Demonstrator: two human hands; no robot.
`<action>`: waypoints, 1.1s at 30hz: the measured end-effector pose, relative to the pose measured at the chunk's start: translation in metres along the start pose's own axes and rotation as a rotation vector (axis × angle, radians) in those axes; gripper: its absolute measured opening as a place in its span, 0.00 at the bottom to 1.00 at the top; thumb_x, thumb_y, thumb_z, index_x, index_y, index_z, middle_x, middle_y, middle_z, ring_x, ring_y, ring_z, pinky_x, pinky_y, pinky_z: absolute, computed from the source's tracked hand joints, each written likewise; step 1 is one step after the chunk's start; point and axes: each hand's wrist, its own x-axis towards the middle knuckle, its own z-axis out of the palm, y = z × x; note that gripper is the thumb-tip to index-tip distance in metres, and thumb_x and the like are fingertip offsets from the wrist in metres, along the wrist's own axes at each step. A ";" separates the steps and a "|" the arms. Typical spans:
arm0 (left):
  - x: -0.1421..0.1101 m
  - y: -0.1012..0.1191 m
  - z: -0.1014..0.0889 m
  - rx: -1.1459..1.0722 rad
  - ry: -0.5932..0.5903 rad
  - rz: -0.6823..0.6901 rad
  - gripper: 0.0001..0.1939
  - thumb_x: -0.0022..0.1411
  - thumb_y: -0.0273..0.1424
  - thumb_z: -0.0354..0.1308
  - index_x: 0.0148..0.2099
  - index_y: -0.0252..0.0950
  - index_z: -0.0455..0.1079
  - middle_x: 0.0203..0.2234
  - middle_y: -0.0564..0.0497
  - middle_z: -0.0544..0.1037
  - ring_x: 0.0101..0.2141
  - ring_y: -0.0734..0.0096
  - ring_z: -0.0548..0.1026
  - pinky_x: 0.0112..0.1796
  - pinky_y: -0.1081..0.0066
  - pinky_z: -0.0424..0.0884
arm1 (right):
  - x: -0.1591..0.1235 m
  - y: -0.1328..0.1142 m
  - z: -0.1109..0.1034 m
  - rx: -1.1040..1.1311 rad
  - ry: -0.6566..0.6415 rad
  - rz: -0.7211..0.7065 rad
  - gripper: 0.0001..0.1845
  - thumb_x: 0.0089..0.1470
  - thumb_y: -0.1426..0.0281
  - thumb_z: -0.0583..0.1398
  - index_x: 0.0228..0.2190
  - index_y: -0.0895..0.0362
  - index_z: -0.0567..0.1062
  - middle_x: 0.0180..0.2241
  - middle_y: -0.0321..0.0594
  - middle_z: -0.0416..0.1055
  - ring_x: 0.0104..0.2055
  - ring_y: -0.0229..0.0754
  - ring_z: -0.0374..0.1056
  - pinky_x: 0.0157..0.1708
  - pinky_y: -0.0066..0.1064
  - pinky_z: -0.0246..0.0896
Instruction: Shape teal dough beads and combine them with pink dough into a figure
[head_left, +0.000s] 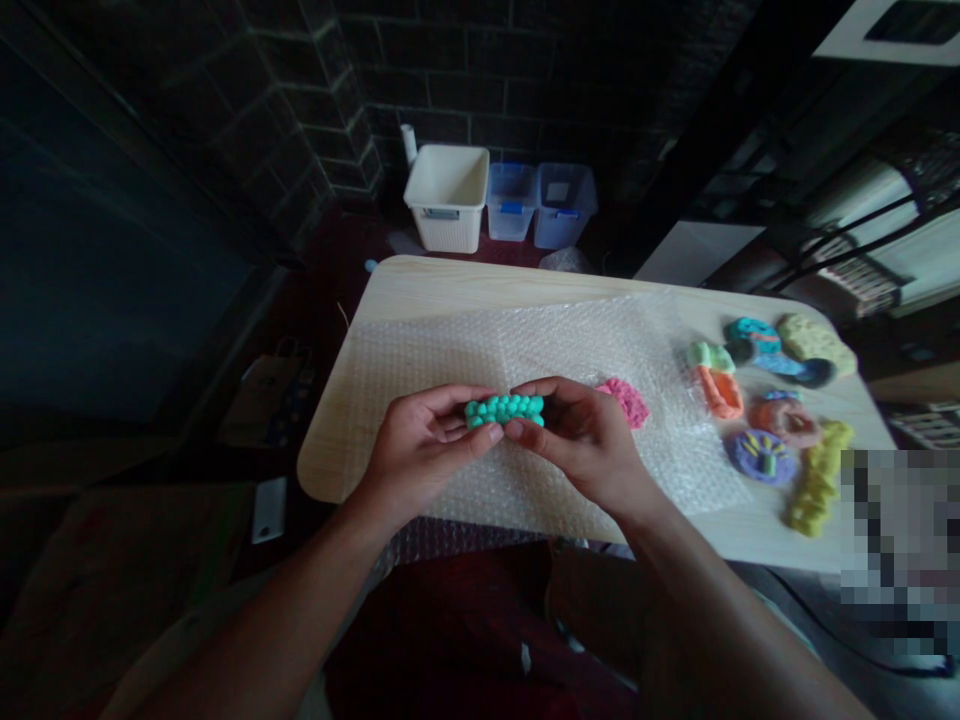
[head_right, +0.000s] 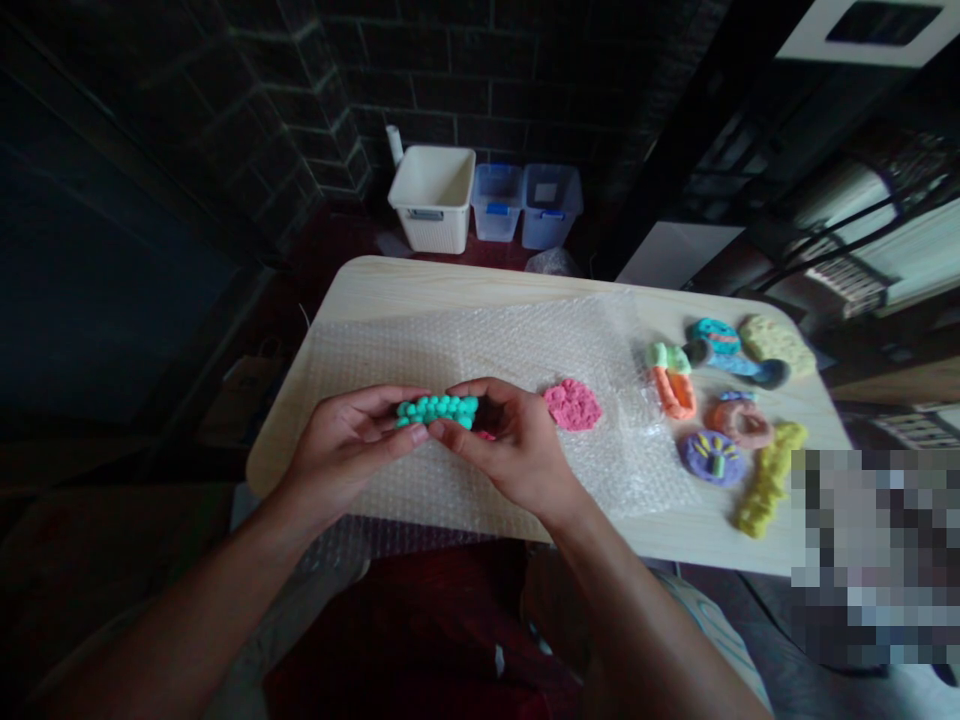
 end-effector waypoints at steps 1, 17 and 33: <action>0.000 0.000 0.000 0.000 0.000 0.004 0.19 0.53 0.30 0.81 0.47 0.34 0.84 0.42 0.45 0.90 0.41 0.66 0.88 0.45 0.73 0.84 | 0.000 -0.001 0.000 0.030 -0.015 -0.001 0.21 0.49 0.67 0.79 0.44 0.56 0.82 0.37 0.40 0.82 0.38 0.40 0.77 0.40 0.33 0.74; -0.004 0.000 -0.004 0.014 0.012 0.017 0.20 0.54 0.30 0.80 0.48 0.35 0.84 0.42 0.44 0.89 0.41 0.63 0.88 0.45 0.70 0.84 | 0.001 -0.004 0.002 0.123 -0.040 0.029 0.23 0.48 0.70 0.79 0.45 0.56 0.84 0.40 0.41 0.85 0.42 0.40 0.79 0.46 0.33 0.77; -0.017 0.000 -0.009 0.124 0.078 0.046 0.18 0.55 0.33 0.80 0.48 0.38 0.85 0.41 0.46 0.89 0.40 0.63 0.87 0.43 0.70 0.83 | -0.004 -0.002 0.017 -0.002 0.021 -0.014 0.23 0.44 0.60 0.80 0.39 0.55 0.80 0.34 0.37 0.80 0.34 0.40 0.75 0.38 0.36 0.74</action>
